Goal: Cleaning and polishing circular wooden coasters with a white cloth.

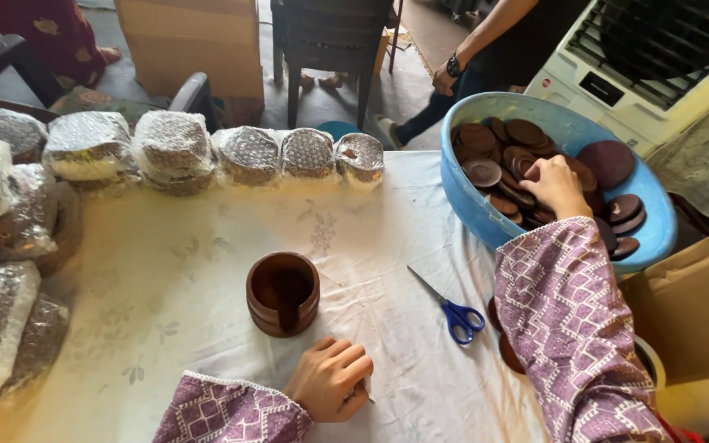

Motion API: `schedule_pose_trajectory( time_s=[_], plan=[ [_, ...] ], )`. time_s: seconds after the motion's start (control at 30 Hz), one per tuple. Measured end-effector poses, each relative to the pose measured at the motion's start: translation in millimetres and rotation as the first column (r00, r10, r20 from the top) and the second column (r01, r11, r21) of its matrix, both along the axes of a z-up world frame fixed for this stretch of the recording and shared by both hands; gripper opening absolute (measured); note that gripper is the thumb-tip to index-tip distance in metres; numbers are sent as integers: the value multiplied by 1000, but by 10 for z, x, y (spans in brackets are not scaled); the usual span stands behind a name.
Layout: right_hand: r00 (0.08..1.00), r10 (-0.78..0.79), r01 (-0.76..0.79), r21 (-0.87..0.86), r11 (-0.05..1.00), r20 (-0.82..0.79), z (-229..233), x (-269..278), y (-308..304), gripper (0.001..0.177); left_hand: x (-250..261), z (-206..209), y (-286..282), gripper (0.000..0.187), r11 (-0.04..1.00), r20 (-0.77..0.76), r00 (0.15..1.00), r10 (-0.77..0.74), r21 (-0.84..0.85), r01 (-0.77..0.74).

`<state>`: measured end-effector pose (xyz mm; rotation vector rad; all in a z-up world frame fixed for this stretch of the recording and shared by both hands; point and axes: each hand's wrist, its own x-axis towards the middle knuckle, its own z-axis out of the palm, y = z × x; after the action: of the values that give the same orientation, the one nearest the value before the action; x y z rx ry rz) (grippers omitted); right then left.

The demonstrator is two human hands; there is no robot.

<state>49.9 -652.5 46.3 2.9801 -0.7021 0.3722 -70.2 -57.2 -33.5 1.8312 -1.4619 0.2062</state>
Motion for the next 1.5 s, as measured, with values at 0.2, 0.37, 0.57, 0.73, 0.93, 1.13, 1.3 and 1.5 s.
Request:
schedule_pose_trajectory(
  time_s=[0.2, 0.37, 0.57, 0.73, 0.93, 1.13, 1.3, 1.5],
  plan=[
    [986, 64, -89, 159, 983, 155, -137, 34, -222, 54, 14, 26, 22, 21, 1000, -7, 1000, -21, 20, 21],
    [999, -22, 11, 199, 980, 50, -134, 32, -214, 46, 6, 22, 22, 21, 1000, -4, 1000, -11, 21, 11],
    [984, 9, -28, 107, 994, 176, 93, -61, 98, 40, 6, 19, 21, 22, 1000, 2, 1000, -6, 17, 6],
    [914, -75, 0, 184, 983, 399, 379, -234, 425, 34, 9, 16, 15, 21, 1000, -2, 1000, -3, 14, 3],
    [884, -116, 57, 143, 988, 452, 376, -271, 373, 19, 11, 15, 11, 19, 1000, 3, 1000, 11, 17, -11],
    [704, 35, -68, 18, 997, 709, 453, -270, 504, 15, 1, 34, 8, 19, 1000, 9, 1000, 21, 17, -21],
    [836, 207, -267, 47, 962, 508, 363, -90, 528, 19, 1, 50, 13, 18, 999, -5, 1000, 26, 42, -26],
    [968, 208, -243, 315, 918, 139, 218, -107, 385, 56, 4, 45, 11, 19, 998, 3, 999, 34, 56, -34]
  ],
)
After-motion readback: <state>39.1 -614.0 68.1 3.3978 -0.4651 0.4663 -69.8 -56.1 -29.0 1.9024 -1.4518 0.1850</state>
